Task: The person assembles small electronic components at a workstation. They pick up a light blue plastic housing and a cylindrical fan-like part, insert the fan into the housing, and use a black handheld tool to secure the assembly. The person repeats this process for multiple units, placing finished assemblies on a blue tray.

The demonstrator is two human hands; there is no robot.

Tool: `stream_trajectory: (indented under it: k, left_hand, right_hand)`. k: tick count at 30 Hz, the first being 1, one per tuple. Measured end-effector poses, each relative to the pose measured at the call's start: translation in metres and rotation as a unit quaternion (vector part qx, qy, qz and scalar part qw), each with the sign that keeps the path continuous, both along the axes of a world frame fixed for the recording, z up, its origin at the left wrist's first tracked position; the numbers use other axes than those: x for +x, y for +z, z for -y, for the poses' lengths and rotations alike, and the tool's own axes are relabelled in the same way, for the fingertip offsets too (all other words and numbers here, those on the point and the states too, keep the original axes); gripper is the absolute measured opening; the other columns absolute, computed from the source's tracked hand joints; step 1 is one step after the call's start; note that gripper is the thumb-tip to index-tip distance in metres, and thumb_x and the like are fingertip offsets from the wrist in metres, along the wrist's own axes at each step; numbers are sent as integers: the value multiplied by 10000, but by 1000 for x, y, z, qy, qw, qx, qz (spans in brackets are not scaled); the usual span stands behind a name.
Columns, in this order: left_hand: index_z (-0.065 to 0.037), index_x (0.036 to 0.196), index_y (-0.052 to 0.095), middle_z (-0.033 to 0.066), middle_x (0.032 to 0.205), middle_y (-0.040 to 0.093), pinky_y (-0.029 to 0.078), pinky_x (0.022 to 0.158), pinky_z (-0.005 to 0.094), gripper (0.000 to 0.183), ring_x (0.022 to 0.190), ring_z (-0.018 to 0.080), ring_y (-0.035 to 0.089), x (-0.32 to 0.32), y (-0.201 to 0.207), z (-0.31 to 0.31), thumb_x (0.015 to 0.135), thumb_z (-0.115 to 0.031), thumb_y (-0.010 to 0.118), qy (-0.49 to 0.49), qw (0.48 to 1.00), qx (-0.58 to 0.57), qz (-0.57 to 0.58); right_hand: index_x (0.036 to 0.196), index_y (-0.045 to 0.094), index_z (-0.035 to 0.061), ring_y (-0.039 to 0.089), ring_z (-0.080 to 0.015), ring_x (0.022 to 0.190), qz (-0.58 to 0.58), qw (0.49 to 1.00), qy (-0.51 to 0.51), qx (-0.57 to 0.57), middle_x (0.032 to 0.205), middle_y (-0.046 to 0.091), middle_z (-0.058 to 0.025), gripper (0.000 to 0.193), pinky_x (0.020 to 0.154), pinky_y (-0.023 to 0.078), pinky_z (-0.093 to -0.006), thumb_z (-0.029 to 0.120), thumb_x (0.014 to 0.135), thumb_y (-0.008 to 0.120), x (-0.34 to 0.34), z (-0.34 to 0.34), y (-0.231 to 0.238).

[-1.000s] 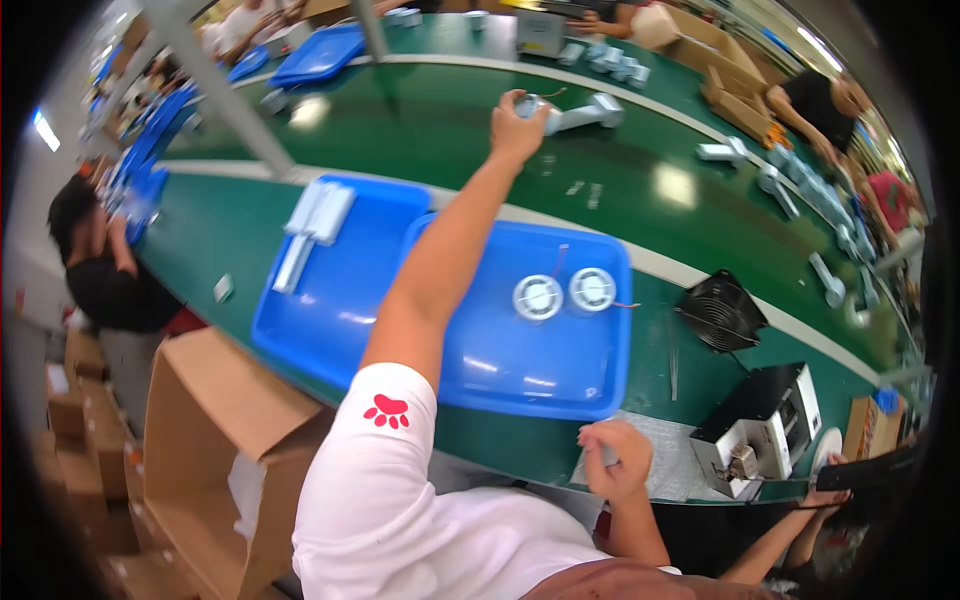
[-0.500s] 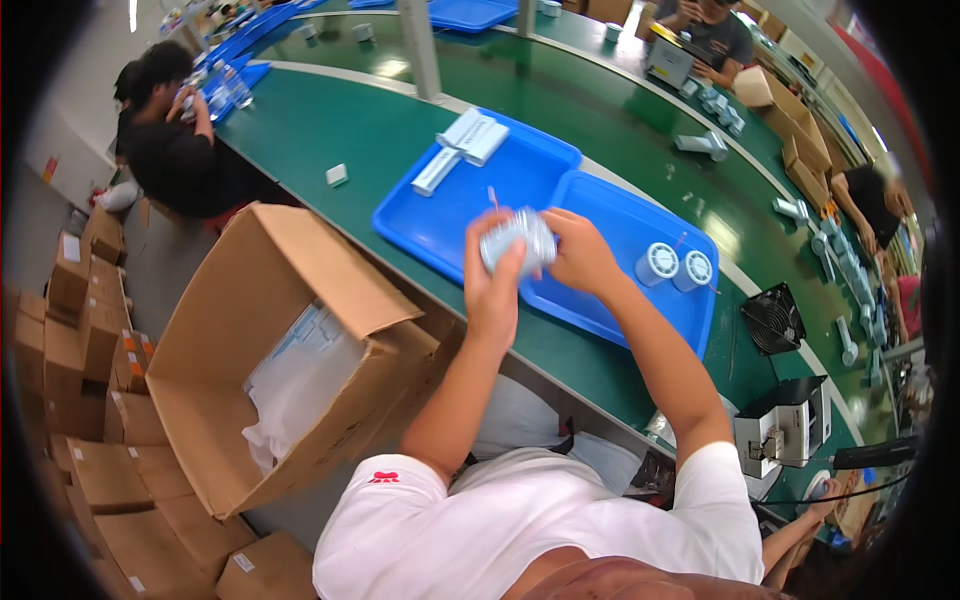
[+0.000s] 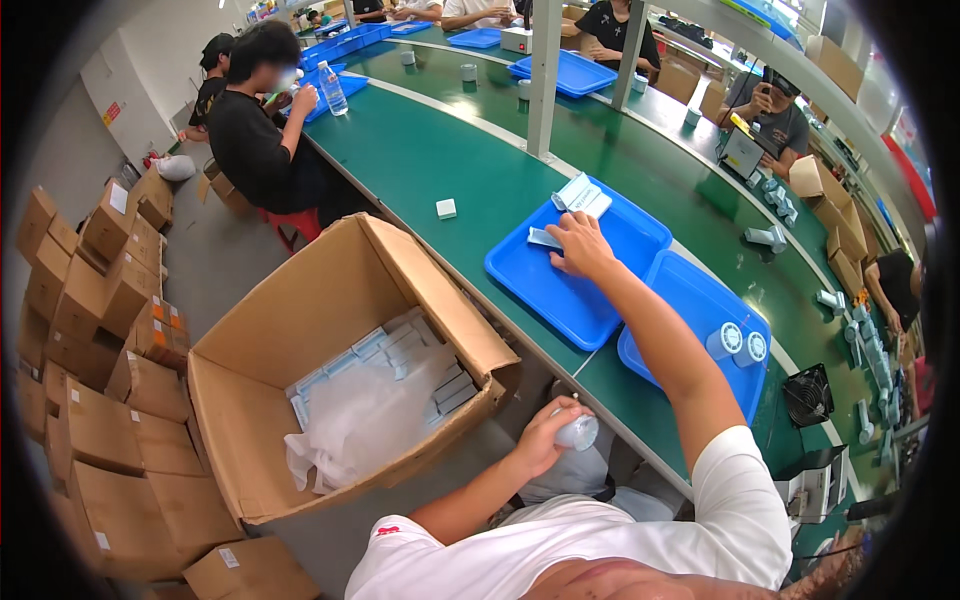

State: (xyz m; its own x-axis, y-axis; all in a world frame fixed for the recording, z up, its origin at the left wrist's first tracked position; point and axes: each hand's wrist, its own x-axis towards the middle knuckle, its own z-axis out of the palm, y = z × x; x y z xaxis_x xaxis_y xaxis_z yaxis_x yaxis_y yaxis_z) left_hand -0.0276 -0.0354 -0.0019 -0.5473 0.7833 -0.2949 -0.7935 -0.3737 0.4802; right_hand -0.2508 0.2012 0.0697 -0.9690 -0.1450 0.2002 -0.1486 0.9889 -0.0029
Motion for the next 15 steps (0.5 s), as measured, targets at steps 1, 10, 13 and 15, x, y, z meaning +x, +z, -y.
stream_trajectory:
  k: [1, 10, 13, 15]
  left_hand:
    - [-126, 1089, 613, 80, 1134, 706, 550, 860, 356, 95, 1061, 169, 666, -5, 7, -6, 1032, -202, 617, -6, 1000, -1, -29]
    - [-34, 1052, 663, 70, 1050, 685, 508, 917, 318, 122, 1008, 156, 640, -22, 38, 5, 933, -42, 684, 205, 874, -149, -415]
    - [-29, 1114, 636, 98, 1059, 677, 525, 894, 333, 217, 991, 202, 658, -22, 46, 5, 907, -17, 699, 244, 814, -175, -497]
    - [-15, 1109, 642, 95, 1110, 656, 524, 875, 296, 184, 990, 162, 636, -22, 54, -5, 931, 3, 683, 246, 754, -155, -589]
  right_hand:
    - [1303, 639, 135, 553, -306, 1264, 10, 999, -24, -19, 1277, 619, -102, 461, 1132, 394, -511, 209, 862, 749, 3, 0, 2]
    - [1284, 669, 85, 654, -316, 1098, -154, 914, 45, -372, 1169, 672, -122, 396, 965, 510, -402, 63, 894, 730, 134, 13, 47]
    - [1273, 684, 76, 657, -293, 1092, -142, 890, -31, -432, 1180, 673, -111, 403, 954, 513, -370, -13, 882, 721, 240, 11, 42]
    - [1258, 701, 77, 652, -280, 1117, -153, 862, -97, -474, 1194, 674, -111, 411, 966, 508, -361, -46, 867, 720, 297, 9, 35]
